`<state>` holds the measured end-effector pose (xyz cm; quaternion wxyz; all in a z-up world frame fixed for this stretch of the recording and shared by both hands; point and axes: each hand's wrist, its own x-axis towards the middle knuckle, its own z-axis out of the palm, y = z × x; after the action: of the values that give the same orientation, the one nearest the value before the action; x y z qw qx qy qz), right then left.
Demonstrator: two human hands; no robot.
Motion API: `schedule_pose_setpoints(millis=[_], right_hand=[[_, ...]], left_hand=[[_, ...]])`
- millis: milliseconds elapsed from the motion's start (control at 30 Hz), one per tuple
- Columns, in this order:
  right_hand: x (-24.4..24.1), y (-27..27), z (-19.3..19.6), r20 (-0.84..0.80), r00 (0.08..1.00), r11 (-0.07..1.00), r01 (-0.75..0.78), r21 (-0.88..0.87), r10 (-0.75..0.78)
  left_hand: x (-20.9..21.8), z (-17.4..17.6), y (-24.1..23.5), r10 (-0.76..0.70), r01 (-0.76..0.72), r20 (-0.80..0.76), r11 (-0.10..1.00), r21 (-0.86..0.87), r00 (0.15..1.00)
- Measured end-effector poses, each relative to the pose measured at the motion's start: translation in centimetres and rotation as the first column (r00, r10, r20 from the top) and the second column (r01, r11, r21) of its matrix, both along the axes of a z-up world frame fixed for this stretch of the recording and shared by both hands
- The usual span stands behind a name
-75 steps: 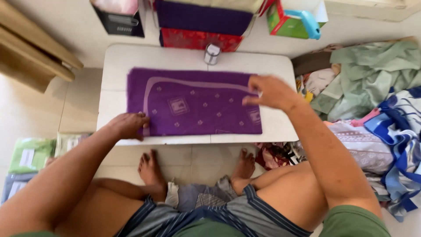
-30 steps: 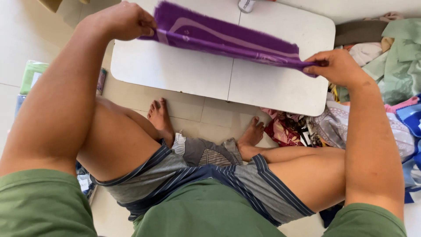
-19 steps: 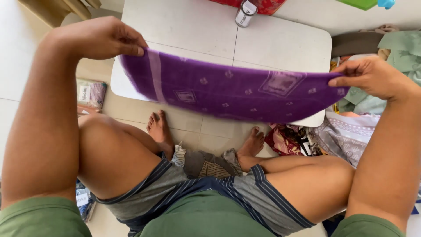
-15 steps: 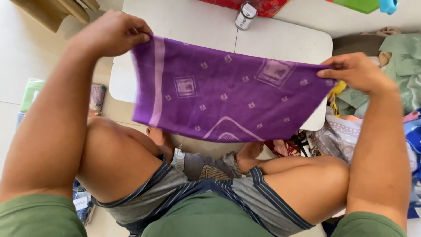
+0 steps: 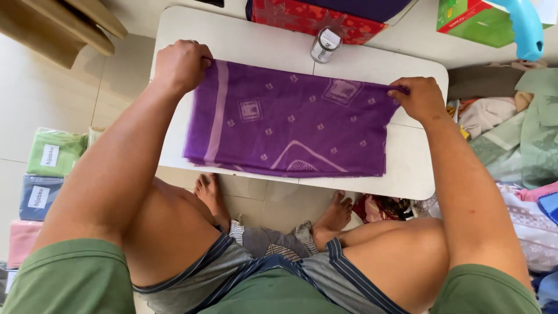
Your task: The person cleans lint from a purple fabric using a lint roller, folds the fabric, and then places it into a clear plastic bag.
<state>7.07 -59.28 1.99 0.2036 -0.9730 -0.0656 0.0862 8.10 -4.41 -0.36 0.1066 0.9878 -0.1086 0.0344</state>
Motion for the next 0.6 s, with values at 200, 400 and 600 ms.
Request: schedule_pose_setpoints(millis=[200, 400, 600], right_hand=[[0.2, 1.8, -3.3, 0.204, 0.924, 0.907, -0.243, -0.344, 0.325], [-2.2, 4.4, -1.8, -0.17, 0.876, 0.842, -0.481, -0.244, 0.451], [-4.7, 3.5, -2.5, -0.358, 0.839, 0.761, -0.532, -0.373, 0.411]], left_hand=[[0.9, -1.1, -2.5, -0.116, 0.141, -0.18, 0.981, 0.131, 0.977], [-1.8, -2.1, -4.5, -0.287, 0.378, -0.468, 0.919, 0.111, 0.836], [-4.7, 0.0, -4.1, -0.214, 0.382, -0.521, 0.893, 0.239, 0.826]])
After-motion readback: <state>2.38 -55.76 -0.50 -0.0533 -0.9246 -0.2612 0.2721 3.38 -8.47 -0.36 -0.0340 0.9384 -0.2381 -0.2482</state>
